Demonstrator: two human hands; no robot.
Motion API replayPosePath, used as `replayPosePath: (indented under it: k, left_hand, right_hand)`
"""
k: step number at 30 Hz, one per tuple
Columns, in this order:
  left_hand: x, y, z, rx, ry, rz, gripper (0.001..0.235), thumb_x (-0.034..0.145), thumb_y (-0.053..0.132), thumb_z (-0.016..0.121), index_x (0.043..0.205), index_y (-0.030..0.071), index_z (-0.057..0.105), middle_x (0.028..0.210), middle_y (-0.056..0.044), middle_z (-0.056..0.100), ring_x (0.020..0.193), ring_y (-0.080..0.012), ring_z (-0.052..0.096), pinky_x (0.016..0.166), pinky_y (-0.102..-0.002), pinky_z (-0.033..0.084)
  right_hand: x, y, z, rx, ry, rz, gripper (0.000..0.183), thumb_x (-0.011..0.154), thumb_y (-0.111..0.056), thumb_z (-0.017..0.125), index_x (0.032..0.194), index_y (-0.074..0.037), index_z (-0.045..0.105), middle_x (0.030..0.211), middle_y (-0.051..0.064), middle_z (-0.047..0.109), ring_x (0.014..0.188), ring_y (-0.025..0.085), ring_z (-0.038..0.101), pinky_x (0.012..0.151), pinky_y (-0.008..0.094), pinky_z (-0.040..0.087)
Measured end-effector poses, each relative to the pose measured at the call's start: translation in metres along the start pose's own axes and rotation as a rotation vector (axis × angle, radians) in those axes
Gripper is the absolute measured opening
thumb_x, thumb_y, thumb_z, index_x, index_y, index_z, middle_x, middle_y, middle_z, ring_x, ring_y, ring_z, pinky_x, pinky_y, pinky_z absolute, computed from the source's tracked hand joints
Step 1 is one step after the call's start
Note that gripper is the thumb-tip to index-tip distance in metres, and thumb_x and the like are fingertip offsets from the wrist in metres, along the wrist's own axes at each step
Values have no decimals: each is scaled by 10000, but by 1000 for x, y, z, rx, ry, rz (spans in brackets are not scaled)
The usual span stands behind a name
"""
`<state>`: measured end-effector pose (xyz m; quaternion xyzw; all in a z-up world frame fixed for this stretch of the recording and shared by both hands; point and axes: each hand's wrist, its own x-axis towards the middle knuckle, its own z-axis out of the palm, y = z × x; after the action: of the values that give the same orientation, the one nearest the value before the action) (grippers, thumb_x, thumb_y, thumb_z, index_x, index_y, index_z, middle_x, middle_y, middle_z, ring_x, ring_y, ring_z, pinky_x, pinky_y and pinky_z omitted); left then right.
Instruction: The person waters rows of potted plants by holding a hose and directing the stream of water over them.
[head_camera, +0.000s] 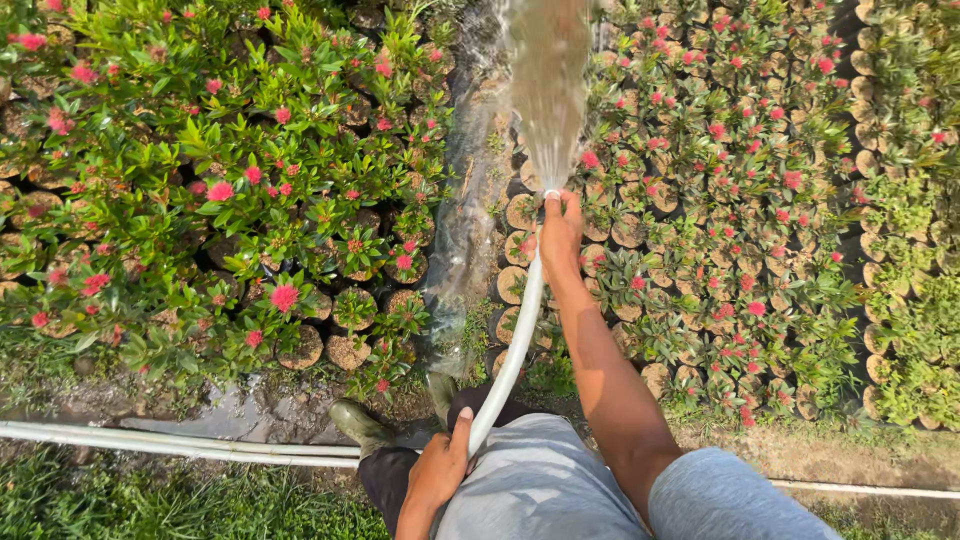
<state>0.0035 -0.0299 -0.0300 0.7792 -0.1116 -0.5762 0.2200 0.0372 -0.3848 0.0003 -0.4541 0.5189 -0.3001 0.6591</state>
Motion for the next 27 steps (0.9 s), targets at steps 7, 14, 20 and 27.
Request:
replayPosePath:
  k: [7,14,20,27]
  left_hand:
    - [11,-6,-1,24,-60,-41,932,890,787,243,619,51,747,724,-184,744,843,-362,753,903,-409,523]
    - [5,-7,-4,23,-55,-10,926,894,791,260,595,49,727,698,-180,728,803,-357,745,876,-400,529]
    - [1,-15,-12,24,-43,5,908,888,791,278,600,55,725,674,-160,715,776,-340,733,847,-392,530]
    - [0,-31,-26,16,-33,-53,875,876,812,331,663,71,744,592,-106,684,621,-241,710,736,-364,546]
  right_hand:
    - [-6,3,1,4,46,29,144,1069,-274,434,1181,-185,448,786,87,499,422,138,448,336,307,363]
    - [-7,6,-5,-3,25,30,160,1076,-284,430,1203,-191,457,784,72,497,434,131,441,352,298,368]
    - [-9,17,-7,3,25,56,176,1078,-270,448,1222,-170,440,780,83,506,452,131,448,363,296,377]
    - [-18,29,-5,-22,50,115,198,1062,-271,462,1249,-205,446,792,80,494,456,137,450,368,299,388]
